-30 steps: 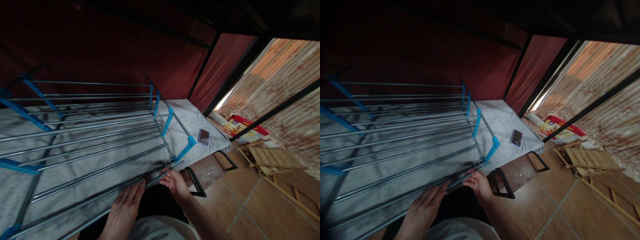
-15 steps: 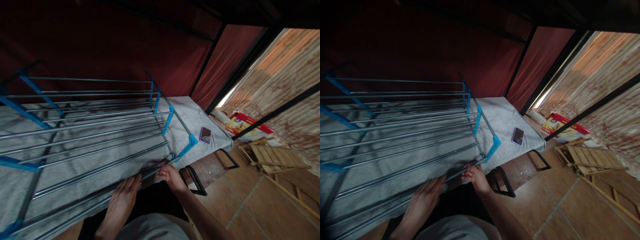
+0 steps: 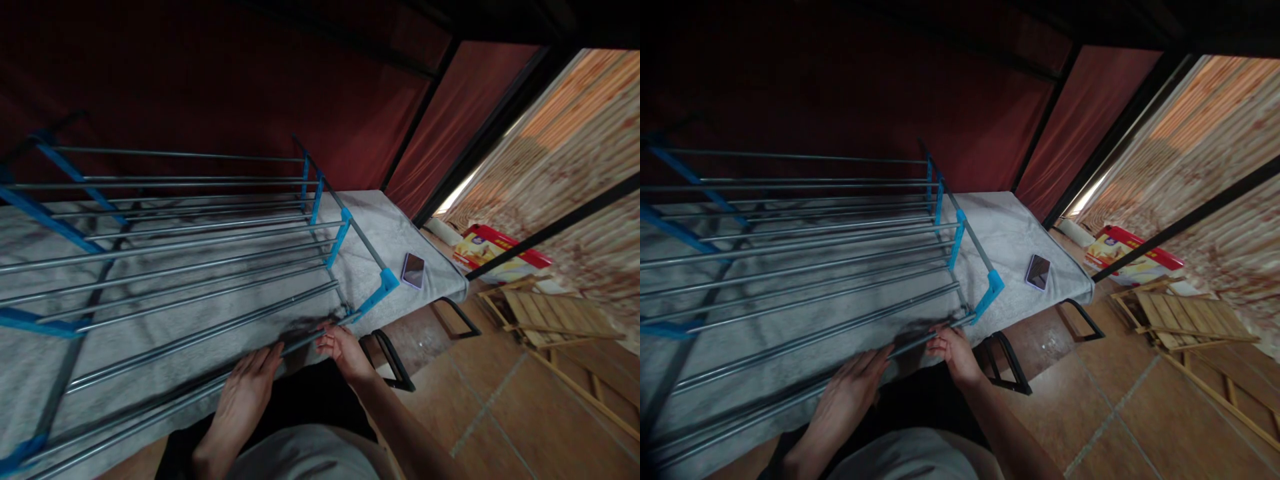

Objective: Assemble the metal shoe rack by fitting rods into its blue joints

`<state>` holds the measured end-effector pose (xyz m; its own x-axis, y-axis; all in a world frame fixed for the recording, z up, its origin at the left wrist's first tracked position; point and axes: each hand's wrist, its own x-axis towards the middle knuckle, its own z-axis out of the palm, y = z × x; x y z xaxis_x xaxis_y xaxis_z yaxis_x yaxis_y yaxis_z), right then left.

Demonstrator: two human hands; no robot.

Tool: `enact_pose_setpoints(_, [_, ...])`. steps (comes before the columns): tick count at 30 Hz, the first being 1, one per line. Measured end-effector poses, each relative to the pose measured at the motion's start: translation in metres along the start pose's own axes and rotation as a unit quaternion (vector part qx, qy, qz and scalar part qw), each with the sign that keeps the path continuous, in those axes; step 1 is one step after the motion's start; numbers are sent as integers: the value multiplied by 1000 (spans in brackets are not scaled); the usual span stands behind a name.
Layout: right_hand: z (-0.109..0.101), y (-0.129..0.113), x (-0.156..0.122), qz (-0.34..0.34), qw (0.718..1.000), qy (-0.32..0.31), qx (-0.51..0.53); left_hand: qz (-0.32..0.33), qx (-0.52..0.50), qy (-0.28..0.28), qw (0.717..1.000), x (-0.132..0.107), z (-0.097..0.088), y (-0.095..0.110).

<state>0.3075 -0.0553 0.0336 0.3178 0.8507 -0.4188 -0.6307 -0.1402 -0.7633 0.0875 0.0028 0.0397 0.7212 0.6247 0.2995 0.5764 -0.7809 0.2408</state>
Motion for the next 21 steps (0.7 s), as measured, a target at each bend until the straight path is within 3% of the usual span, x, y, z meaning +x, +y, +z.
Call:
enact_pose_setpoints(17, [-3,1,0,-10,1000,-4,-6,-1,-24,-17,1000,3,-8,2])
enact_pose_setpoints(21, [-10,0,-5,-5,997,-14,-80,4,-14,-24,1000,6,-8,0])
